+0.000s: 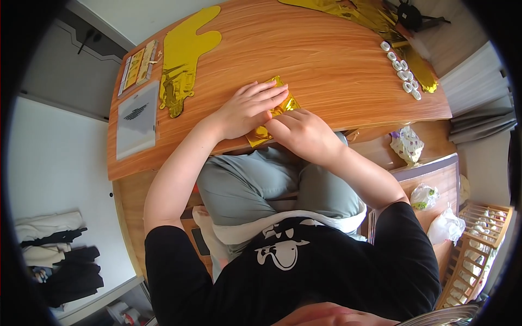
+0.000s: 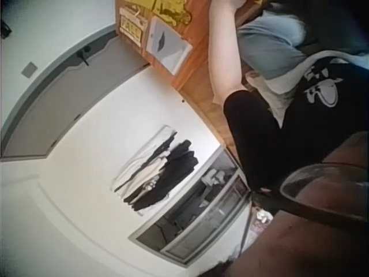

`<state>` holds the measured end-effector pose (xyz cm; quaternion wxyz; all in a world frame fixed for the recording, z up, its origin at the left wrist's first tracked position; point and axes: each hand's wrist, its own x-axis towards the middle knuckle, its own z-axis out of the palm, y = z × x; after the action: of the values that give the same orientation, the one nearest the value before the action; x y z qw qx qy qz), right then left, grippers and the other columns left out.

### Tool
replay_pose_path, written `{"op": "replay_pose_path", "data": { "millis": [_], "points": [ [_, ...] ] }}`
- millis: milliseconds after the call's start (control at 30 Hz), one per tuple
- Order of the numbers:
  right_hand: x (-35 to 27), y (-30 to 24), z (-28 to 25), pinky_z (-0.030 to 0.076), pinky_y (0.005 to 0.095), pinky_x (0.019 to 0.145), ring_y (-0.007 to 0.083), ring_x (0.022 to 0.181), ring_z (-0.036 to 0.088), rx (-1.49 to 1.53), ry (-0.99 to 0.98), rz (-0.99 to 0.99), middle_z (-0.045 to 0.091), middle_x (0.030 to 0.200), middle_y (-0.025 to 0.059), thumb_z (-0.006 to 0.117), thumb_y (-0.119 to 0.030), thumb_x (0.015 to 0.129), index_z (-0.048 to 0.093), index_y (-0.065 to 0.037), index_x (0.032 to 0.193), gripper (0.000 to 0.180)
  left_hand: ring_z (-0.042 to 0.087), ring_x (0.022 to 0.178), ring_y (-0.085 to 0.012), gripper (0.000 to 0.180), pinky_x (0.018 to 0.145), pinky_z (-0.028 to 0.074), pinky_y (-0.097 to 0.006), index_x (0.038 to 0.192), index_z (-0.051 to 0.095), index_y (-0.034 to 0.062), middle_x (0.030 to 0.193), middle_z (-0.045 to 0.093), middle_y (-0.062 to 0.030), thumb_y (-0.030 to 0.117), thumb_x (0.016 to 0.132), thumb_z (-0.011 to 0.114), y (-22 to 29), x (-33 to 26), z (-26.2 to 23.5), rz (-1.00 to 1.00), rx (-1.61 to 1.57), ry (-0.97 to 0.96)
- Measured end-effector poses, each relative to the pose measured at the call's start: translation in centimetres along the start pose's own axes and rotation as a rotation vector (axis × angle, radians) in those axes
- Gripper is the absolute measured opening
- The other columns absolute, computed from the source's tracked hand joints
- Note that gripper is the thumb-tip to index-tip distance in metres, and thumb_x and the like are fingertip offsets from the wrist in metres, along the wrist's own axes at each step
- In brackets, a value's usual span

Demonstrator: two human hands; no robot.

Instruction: The person lays out and smooths foil balloons on a table and folds one of the foil balloons into a compact square by hand.

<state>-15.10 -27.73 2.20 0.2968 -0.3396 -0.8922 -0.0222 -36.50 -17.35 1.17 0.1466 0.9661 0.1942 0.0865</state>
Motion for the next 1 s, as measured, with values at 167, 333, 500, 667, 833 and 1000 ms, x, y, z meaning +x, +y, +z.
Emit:
{"op": "replay_pose_path", "data": {
  "millis": [167, 333, 500, 667, 833, 1000],
  "points": [
    [-0.3, 0.7, 0.8, 0.055, 0.0401, 0.067, 0.0303, 0.078, 0.067, 0.083, 0.107, -0.023, 0.062, 0.082, 0.0106, 0.067, -0.009, 0.089, 0.051, -0.004, 0.095, 0.018, 0.027, 0.156, -0.0265, 0.069, 0.127, 0.019, -0.051, 0.161, 0.037, 0.0146, 0.168, 0.035, -0.0023, 0.049, 0.104, 0.054, -0.3, 0.0, 0.0, 0.038, 0.0, 0.007],
    [-0.7, -0.2, 1.1, 0.054, 0.0424, 0.067, 0.0333, 0.076, 0.066, 0.171, 0.13, 0.166, 0.063, 0.084, 0.0124, 0.073, -0.008, 0.089, 0.055, -0.005, 0.098, 0.02, 0.025, 0.157, -0.0256, 0.085, 0.128, 0.019, -0.05, 0.161, 0.037, 0.0153, 0.169, 0.033, -0.003, 0.046, 0.09, 0.073, 0.7, 0.1, -0.4, -0.009, 0.035, -0.024],
    [-0.6, -0.2, 0.7, 0.054, 0.0433, 0.066, 0.0338, 0.074, 0.066, 0.213, 0.164, 0.095, 0.064, 0.083, 0.0127, 0.075, -0.007, 0.088, 0.059, -0.006, 0.098, 0.018, 0.025, 0.157, -0.025, 0.081, 0.129, 0.019, -0.049, 0.161, 0.037, 0.0153, 0.169, 0.033, -0.0037, 0.033, 0.09, 0.07, 0.4, -0.1, -0.1, -0.028, 0.022, -0.012],
    [-1.0, 0.0, 1.4, 0.056, 0.0386, 0.064, 0.03, 0.072, 0.069, 0.179, 0.173, 0.249, 0.066, 0.08, 0.0122, 0.075, -0.003, 0.085, 0.061, -0.005, 0.094, 0.016, 0.025, 0.158, -0.0254, 0.086, 0.129, 0.017, -0.05, 0.163, 0.035, 0.0165, 0.17, 0.032, -0.0028, 0.011, 0.083, 0.067, 0.4, 0.1, 0.2, -0.026, -0.034, 0.013],
    [-0.2, -0.1, 1.7, 0.058, 0.0348, 0.063, 0.0255, 0.069, 0.07, 0.248, 0.204, 0.31, 0.067, 0.079, 0.0107, 0.076, -0.001, 0.084, 0.062, -0.004, 0.093, 0.017, 0.025, 0.158, -0.023, 0.081, 0.13, 0.017, -0.048, 0.162, 0.036, 0.0162, 0.169, 0.033, -0.0028, 0.014, 0.086, 0.065, 0.4, -0.2, 0.3, -0.036, 0.023, 0.009],
    [-0.3, 0.0, 1.8, 0.058, 0.0329, 0.061, 0.0236, 0.069, 0.069, 0.247, 0.228, 0.334, 0.068, 0.082, 0.0109, 0.076, -0.001, 0.085, 0.062, -0.005, 0.094, 0.018, 0.025, 0.158, -0.023, 0.078, 0.13, 0.018, -0.048, 0.162, 0.036, 0.0159, 0.168, 0.034, -0.003, 0.018, 0.09, 0.066, 0.5, -0.1, 0.5, -0.034, 0.004, 0.029]
  ]
}}
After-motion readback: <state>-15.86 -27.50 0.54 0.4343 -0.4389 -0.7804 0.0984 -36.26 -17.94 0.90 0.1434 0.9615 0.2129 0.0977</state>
